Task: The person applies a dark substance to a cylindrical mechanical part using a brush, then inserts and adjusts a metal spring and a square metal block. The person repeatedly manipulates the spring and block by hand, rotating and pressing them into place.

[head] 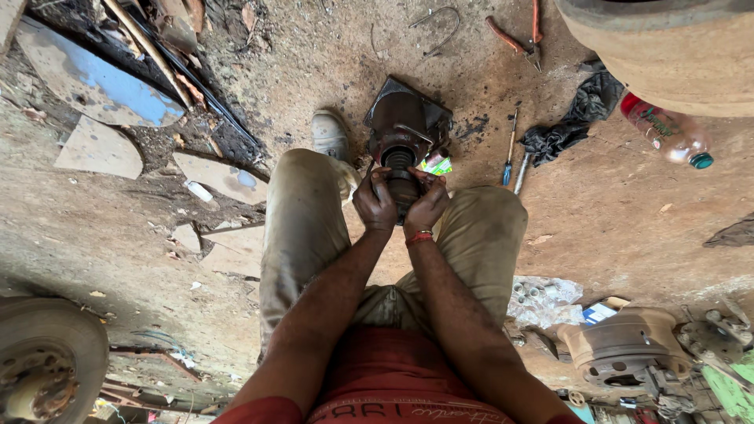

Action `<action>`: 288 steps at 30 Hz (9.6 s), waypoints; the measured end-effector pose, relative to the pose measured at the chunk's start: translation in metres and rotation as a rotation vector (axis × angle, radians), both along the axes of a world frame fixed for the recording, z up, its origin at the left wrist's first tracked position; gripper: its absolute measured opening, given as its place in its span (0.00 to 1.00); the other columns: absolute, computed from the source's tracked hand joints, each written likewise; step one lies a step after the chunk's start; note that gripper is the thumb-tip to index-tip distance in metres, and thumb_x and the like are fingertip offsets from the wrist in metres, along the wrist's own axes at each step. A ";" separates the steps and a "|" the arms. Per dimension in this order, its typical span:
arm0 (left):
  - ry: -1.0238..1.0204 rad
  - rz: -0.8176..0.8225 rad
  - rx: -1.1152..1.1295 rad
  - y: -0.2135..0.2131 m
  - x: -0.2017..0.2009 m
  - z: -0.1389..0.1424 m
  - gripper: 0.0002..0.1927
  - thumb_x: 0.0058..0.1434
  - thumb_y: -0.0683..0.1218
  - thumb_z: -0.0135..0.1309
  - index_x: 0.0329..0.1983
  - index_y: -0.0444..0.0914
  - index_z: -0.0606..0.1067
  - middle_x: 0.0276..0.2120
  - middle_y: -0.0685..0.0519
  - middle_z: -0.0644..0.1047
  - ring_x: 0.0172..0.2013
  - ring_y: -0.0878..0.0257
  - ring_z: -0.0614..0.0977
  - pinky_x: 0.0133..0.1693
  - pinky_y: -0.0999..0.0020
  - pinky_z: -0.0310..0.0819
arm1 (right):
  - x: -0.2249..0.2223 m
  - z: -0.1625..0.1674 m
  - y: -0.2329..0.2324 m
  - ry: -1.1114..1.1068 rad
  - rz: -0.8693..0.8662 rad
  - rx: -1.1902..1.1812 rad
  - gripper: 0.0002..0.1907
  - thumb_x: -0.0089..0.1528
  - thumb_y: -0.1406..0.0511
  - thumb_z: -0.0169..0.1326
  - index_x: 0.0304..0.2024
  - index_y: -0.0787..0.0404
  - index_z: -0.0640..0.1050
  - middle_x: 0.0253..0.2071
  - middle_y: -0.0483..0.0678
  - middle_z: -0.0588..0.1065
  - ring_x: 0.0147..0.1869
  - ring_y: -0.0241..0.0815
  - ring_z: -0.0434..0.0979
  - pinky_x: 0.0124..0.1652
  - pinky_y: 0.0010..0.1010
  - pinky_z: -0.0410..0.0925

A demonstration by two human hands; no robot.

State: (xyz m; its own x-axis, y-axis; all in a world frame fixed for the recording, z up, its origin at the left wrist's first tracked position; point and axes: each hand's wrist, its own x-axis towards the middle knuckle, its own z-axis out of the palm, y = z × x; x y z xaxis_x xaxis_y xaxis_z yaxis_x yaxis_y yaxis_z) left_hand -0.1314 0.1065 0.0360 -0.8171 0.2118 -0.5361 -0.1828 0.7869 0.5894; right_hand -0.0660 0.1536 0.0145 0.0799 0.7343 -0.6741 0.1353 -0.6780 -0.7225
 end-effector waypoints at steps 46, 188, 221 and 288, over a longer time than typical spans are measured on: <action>-0.006 0.053 -0.114 -0.008 0.005 0.003 0.20 0.70 0.52 0.44 0.39 0.37 0.84 0.34 0.37 0.82 0.39 0.40 0.84 0.43 0.49 0.78 | 0.004 -0.001 -0.016 -0.196 0.191 0.228 0.23 0.71 0.62 0.36 0.37 0.72 0.78 0.39 0.54 0.80 0.45 0.47 0.80 0.52 0.36 0.72; 0.611 -0.733 0.454 -0.214 0.110 -0.194 0.55 0.51 0.68 0.74 0.74 0.41 0.61 0.71 0.45 0.69 0.77 0.49 0.60 0.79 0.44 0.38 | 0.124 -0.034 -0.101 -0.059 1.734 1.662 0.24 0.67 0.57 0.64 0.61 0.60 0.77 0.53 0.55 0.77 0.60 0.54 0.76 0.65 0.47 0.68; 0.066 -0.223 0.936 -0.133 0.106 -0.145 0.40 0.66 0.73 0.39 0.57 0.36 0.80 0.44 0.47 0.88 0.48 0.58 0.89 0.57 0.61 0.81 | 0.152 -0.125 -0.069 0.057 1.676 1.100 0.51 0.50 0.38 0.69 0.68 0.52 0.69 0.68 0.44 0.71 0.78 0.41 0.65 0.79 0.40 0.50; 0.381 -0.316 0.509 -0.232 0.153 -0.213 0.27 0.73 0.52 0.46 0.73 0.38 0.63 0.71 0.42 0.64 0.73 0.47 0.61 0.72 0.52 0.52 | 0.148 -0.172 -0.032 -0.184 2.060 1.438 0.62 0.42 0.38 0.75 0.70 0.59 0.66 0.69 0.57 0.65 0.76 0.58 0.54 0.71 0.57 0.38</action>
State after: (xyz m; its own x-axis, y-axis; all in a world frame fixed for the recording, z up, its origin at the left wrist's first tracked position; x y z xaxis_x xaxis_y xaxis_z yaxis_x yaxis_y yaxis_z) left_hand 0.0212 -0.1260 -0.1769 -0.7865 0.6176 0.0033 0.3009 0.3784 0.8754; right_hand 0.0819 0.1218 -0.1579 -0.9649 -0.2605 -0.0334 -0.2365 0.9172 -0.3208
